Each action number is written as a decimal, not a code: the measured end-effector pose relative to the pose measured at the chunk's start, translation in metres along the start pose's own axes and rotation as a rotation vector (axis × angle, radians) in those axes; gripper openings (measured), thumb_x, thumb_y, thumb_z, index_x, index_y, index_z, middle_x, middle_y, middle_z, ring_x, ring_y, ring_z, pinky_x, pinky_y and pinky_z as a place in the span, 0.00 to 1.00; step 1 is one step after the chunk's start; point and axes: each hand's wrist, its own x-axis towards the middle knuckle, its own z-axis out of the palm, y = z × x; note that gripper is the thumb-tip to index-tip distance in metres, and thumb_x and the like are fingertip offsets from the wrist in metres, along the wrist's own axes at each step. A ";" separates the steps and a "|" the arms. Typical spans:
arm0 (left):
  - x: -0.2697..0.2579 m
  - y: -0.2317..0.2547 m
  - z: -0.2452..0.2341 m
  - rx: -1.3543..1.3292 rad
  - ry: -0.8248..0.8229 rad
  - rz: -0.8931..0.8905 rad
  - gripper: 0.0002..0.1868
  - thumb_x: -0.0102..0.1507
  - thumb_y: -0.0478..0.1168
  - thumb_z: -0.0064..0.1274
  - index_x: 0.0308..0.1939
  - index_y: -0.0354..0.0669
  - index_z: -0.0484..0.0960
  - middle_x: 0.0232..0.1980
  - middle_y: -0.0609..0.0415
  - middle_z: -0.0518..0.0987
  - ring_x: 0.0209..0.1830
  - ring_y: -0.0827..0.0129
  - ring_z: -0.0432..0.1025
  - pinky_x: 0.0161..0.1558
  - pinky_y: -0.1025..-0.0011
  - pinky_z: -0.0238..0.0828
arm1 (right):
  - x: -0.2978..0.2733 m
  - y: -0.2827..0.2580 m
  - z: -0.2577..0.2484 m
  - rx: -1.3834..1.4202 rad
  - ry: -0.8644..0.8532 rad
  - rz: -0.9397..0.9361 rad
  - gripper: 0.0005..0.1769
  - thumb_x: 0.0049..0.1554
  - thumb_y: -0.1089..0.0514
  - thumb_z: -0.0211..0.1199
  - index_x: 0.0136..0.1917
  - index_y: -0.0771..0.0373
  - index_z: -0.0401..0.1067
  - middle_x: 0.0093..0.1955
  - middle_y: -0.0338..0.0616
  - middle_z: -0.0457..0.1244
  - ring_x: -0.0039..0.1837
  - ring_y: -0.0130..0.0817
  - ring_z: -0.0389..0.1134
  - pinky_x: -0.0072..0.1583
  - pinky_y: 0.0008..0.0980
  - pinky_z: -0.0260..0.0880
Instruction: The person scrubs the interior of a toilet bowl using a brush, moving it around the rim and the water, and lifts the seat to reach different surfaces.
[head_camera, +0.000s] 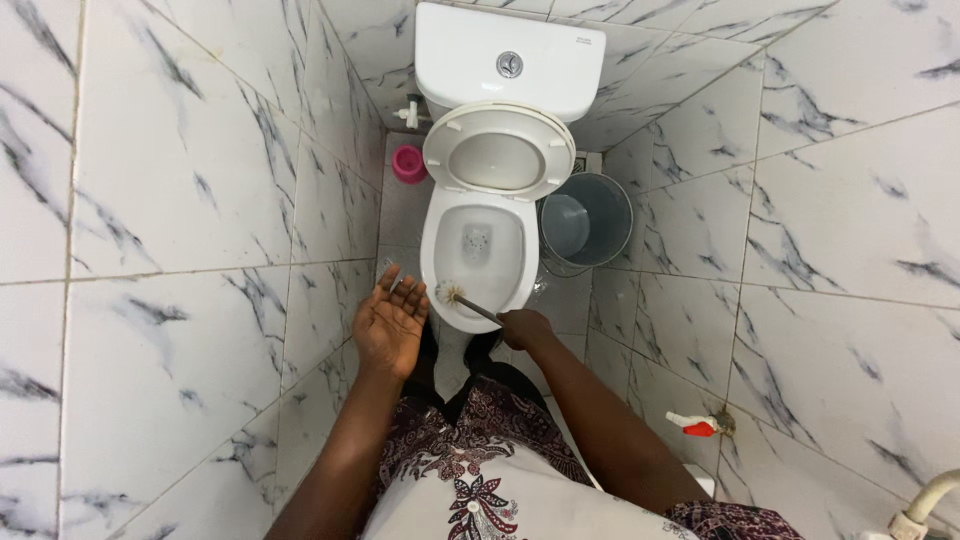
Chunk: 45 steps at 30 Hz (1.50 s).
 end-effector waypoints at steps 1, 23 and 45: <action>-0.001 0.001 0.001 0.002 -0.001 0.002 0.23 0.66 0.49 0.48 0.61 0.41 0.77 0.49 0.52 0.80 0.54 0.61 0.74 0.59 0.62 0.69 | 0.005 0.000 0.001 0.001 0.002 -0.002 0.36 0.62 0.63 0.53 0.80 0.41 0.58 0.66 0.41 0.67 0.62 0.38 0.72 0.59 0.41 0.76; 0.011 0.011 -0.010 -0.005 -0.037 -0.041 0.22 0.66 0.49 0.51 0.59 0.41 0.78 0.49 0.51 0.81 0.53 0.61 0.75 0.59 0.63 0.69 | -0.001 -0.009 0.048 -0.007 0.050 -0.020 0.25 0.60 0.58 0.62 0.70 0.54 0.68 0.50 0.47 0.71 0.48 0.38 0.74 0.47 0.42 0.76; 0.035 0.001 -0.009 0.052 -0.101 -0.133 0.23 0.66 0.49 0.52 0.61 0.42 0.77 0.50 0.52 0.79 0.55 0.60 0.73 0.61 0.61 0.68 | -0.004 -0.025 0.046 0.163 -0.045 0.142 0.20 0.63 0.59 0.58 0.67 0.61 0.76 0.45 0.47 0.71 0.39 0.35 0.73 0.41 0.40 0.78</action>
